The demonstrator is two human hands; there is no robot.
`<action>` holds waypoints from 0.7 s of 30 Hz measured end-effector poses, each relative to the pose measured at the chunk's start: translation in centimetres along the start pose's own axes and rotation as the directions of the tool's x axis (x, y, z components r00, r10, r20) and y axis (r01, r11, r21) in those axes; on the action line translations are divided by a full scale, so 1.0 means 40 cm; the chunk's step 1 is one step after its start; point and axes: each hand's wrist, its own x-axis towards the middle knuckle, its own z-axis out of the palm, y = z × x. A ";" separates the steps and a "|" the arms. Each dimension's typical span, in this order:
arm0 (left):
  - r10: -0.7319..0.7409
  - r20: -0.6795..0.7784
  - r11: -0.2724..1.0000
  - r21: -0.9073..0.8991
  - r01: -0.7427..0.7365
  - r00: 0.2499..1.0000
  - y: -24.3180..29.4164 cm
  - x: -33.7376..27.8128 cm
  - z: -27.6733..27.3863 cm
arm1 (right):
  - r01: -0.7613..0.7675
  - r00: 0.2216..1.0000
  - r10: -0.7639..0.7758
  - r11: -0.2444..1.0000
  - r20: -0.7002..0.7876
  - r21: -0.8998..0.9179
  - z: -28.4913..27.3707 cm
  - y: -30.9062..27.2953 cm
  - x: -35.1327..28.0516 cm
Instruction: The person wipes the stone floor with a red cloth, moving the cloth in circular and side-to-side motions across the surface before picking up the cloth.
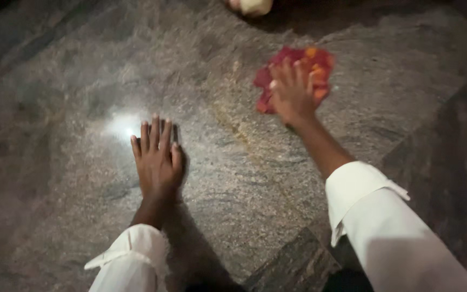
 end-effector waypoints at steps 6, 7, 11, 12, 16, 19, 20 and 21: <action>0.269 0.115 0.927 -0.302 -0.225 0.956 0.183 0.118 0.094 | 0.078 0.995 -0.087 0.980 0.041 0.185 -0.011 -0.012 0.019; 0.217 0.162 0.914 -0.381 -0.142 0.963 0.246 0.152 0.147 | 0.018 0.994 -0.065 0.891 0.088 0.454 -0.009 0.014 0.019; 0.194 0.023 0.934 -0.311 -0.177 0.981 0.474 0.292 0.359 | 0.061 0.996 -0.091 0.788 0.018 0.613 -0.027 0.179 0.054; 0.195 -0.035 0.957 -0.213 -0.198 0.980 0.496 0.303 0.389 | 0.134 0.991 -0.128 0.872 -0.046 0.471 -0.019 0.190 0.049; 0.295 -0.062 0.945 -0.130 -0.300 0.954 0.490 0.336 0.446 | 0.146 0.977 -0.038 0.839 -0.210 0.525 -0.010 0.247 0.016; 0.262 -0.044 0.953 -0.143 -0.266 0.964 0.484 0.322 0.410 | 0.065 0.973 0.048 0.881 -0.225 0.468 -0.039 0.221 0.003; 0.286 -0.052 0.940 -0.176 -0.291 0.957 0.496 0.320 0.388 | 0.042 0.968 0.086 0.869 -0.234 0.493 -0.062 0.214 0.013; 0.310 -0.060 0.926 -0.209 -0.315 0.949 0.509 0.303 0.361 | 0.020 0.962 0.124 0.855 -0.242 0.518 -0.088 0.207 0.018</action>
